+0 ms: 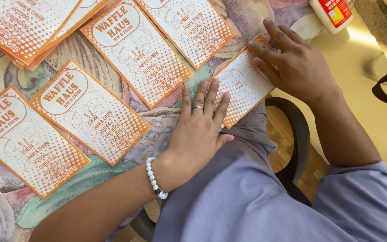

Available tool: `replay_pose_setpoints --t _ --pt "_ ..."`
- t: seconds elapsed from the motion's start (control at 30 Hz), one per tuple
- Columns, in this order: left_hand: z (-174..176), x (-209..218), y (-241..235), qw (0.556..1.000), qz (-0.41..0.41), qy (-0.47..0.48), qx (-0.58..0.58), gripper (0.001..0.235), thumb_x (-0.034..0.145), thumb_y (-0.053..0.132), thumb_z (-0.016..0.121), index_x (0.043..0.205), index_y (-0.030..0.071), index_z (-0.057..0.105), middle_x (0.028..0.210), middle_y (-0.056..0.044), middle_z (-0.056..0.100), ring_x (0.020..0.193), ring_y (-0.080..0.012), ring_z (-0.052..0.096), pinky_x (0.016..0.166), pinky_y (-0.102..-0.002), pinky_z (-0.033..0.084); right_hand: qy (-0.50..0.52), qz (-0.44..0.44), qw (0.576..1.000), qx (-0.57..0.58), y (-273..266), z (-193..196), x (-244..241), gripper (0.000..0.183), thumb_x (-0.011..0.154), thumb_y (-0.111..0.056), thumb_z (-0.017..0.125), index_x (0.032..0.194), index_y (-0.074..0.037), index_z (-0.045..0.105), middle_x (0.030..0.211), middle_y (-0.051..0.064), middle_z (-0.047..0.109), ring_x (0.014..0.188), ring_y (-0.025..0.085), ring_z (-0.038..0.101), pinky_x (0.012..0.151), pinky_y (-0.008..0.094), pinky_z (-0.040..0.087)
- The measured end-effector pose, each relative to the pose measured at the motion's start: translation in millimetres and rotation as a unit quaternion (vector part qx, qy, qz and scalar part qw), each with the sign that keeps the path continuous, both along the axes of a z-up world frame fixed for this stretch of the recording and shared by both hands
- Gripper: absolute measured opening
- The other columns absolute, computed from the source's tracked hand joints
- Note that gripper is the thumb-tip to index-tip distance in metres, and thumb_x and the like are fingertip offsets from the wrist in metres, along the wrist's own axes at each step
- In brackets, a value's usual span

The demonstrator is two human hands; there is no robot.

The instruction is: Applying glue to the edges of paper bags and folding them to seal.

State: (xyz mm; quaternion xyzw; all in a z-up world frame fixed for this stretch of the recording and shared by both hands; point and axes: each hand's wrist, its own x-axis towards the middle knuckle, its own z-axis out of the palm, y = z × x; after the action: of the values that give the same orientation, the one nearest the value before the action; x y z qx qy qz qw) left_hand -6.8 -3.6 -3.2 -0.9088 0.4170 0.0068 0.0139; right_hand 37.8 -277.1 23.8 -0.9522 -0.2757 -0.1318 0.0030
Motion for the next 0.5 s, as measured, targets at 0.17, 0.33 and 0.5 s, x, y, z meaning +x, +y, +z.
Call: replay_pose_setpoints --t 0.17,0.33,0.5 --pt "0.3 0.4 0.5 1.000 -0.002 0.004 -0.001 0.093 0.090 0.075 0.040 0.161 0.016 0.033 0.168 -0.023 0.024 0.156 -0.0406 0.022 0.125 -0.066 0.013 -0.050 0.006 0.998 -0.047 2.0 -3.7 1.2 0.024 0.116 -0.026 0.064 0.129 -0.015 0.080 0.143 0.024 0.068 0.116 0.037 0.070 0.096 0.041 0.059" --pt "0.3 0.4 0.6 1.000 -0.001 0.004 -0.003 0.094 0.089 0.075 0.041 0.161 0.016 0.032 0.169 -0.023 0.023 0.156 -0.0398 0.021 0.124 -0.065 0.015 -0.061 -0.007 0.996 -0.070 0.5 -8.0 0.0 0.024 0.117 -0.029 0.063 0.130 -0.016 0.078 0.142 0.019 0.070 0.117 0.035 0.067 0.086 0.043 0.059" --pt "-0.9 -0.3 -0.1 1.000 0.001 0.001 -0.002 0.094 0.089 0.076 0.042 0.161 0.016 0.033 0.169 -0.022 0.024 0.156 -0.0397 0.022 0.124 -0.066 0.014 -0.061 -0.006 0.996 -0.069 2.0 -7.2 -0.2 0.023 0.117 -0.028 0.062 0.130 -0.015 0.077 0.141 0.018 0.068 0.116 0.035 0.065 0.081 0.044 0.058"
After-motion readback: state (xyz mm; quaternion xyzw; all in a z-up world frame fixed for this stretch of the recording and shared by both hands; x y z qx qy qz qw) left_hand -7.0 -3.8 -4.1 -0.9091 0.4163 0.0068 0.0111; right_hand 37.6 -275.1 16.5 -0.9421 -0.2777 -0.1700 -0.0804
